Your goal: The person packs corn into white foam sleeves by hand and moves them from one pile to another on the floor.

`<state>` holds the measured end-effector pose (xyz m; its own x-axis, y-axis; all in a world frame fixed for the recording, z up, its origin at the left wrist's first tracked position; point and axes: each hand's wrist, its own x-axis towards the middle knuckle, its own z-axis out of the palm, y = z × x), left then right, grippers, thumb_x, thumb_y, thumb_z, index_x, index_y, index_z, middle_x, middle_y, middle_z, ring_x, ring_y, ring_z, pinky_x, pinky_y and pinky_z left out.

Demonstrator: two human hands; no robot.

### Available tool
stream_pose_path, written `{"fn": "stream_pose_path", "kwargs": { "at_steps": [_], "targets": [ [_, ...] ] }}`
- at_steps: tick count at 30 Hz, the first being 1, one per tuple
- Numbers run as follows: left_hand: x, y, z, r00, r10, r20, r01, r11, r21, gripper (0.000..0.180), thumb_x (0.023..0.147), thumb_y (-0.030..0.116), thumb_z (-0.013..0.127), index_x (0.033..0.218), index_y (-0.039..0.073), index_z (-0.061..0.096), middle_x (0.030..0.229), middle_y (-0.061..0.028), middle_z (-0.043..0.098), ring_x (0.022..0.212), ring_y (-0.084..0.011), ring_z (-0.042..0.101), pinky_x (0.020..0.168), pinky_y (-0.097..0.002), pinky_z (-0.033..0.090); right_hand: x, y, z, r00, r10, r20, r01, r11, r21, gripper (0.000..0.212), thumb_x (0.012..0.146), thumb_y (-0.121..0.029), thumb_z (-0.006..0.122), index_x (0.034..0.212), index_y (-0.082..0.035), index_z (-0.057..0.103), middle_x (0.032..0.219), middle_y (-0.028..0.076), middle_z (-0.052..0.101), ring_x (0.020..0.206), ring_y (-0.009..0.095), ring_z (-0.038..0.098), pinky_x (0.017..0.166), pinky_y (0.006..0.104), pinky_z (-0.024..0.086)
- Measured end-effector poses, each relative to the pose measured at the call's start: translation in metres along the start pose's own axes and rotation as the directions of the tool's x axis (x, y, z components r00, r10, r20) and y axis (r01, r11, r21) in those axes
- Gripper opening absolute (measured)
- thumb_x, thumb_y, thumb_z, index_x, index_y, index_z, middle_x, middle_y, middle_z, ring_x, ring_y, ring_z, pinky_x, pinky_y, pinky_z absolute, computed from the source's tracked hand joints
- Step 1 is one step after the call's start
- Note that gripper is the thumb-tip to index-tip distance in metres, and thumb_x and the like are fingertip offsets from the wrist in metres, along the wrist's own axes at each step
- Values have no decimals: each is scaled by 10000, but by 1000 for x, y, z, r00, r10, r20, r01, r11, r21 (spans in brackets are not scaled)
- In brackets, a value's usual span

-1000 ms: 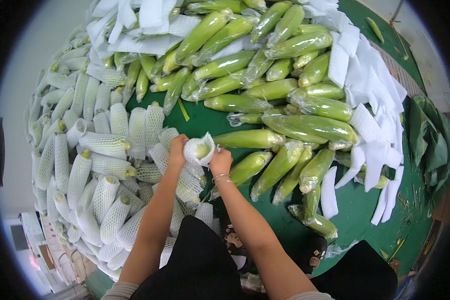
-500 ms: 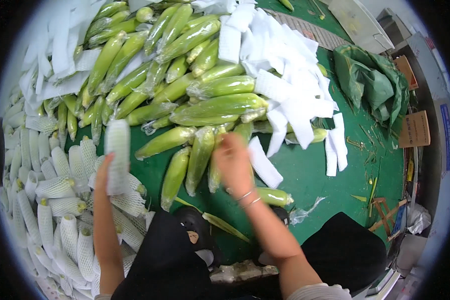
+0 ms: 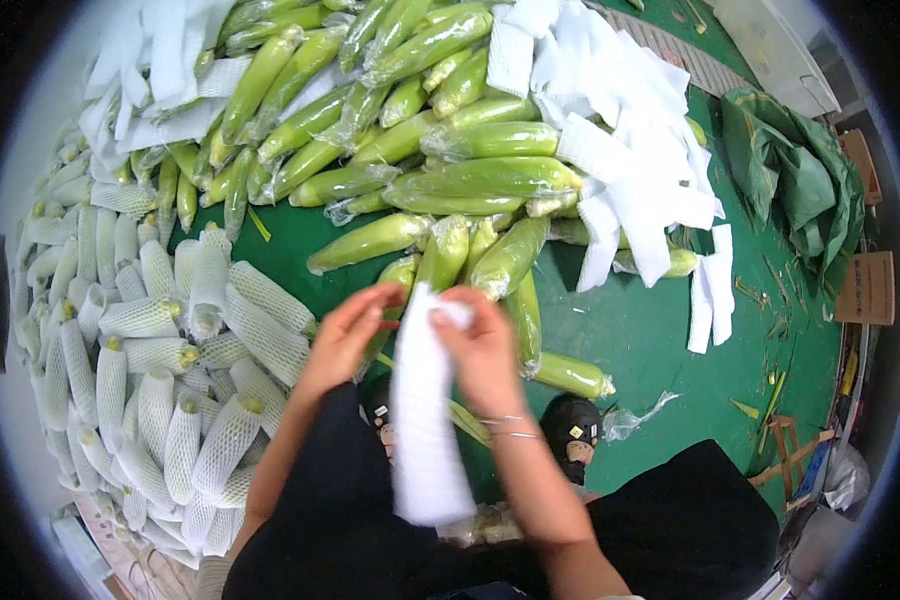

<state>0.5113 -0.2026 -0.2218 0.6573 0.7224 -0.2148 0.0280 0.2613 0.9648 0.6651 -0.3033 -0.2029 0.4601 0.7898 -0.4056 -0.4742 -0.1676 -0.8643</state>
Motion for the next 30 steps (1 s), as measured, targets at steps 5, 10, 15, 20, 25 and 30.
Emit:
{"fn": "stream_pose_path", "kwargs": {
  "at_steps": [5, 10, 15, 20, 25, 30],
  "targets": [
    [-4, -73, -18, 961, -167, -221, 167, 986, -21, 250, 932, 162, 518, 1092, -26, 559, 1005, -60, 613, 919, -117, 552, 819, -246, 441, 23, 127, 48, 993, 20, -120, -8, 995, 96, 90, 880, -86, 577, 938, -20, 562, 848, 27, 590, 757, 102, 546, 687, 249, 456],
    [4, -84, -29, 820, -191, -540, -32, 926, -377, 128, 870, 50, 530, 980, 13, 475, 870, -66, 598, 809, -118, 558, 695, -257, 467, 30, 149, 56, 959, 251, -131, -112, 761, 639, 160, 881, -167, 597, 878, -25, 525, 839, 44, 578, 743, 109, 548, 672, 265, 453],
    [-3, -148, -77, 832, -249, -495, 526, 636, 564, 577, 872, 507, 525, 1008, -53, 538, 832, -183, 644, 703, -256, 609, 615, -356, 477, 26, 194, 50, 974, 139, -178, -181, 953, -244, 427, 783, -265, 700, 977, 92, 571, 858, 154, 652, 719, 199, 630, 630, 310, 488],
    [-52, -77, -70, 757, -649, 71, 621, 681, -388, 454, 910, 437, 502, 980, 6, 625, 820, -60, 618, 722, -119, 573, 642, -272, 460, -25, 101, 64, 992, 64, -107, -104, 896, -431, 407, 810, -296, 650, 945, 85, 601, 730, 202, 638, 680, 245, 645, 620, 346, 485],
    [-73, -35, -32, 767, -574, -287, 335, 740, -583, 298, 934, 213, 482, 1168, 38, 542, 1111, -106, 603, 986, -164, 594, 853, -299, 495, -29, 21, 82, 992, -33, 120, 93, 840, -534, 263, 845, -213, 594, 840, 46, 637, 572, 101, 553, 519, 117, 493, 501, 310, 411],
    [-51, -18, -49, 837, -548, 10, 361, 539, -761, 226, 921, 272, 497, 1044, 95, 563, 783, -64, 610, 571, -140, 568, 439, -254, 444, 27, 24, 96, 932, 328, 155, -328, 944, -28, 228, 840, -149, 571, 693, 21, 614, 547, 42, 555, 431, 115, 467, 378, 280, 331]
  ]
}}
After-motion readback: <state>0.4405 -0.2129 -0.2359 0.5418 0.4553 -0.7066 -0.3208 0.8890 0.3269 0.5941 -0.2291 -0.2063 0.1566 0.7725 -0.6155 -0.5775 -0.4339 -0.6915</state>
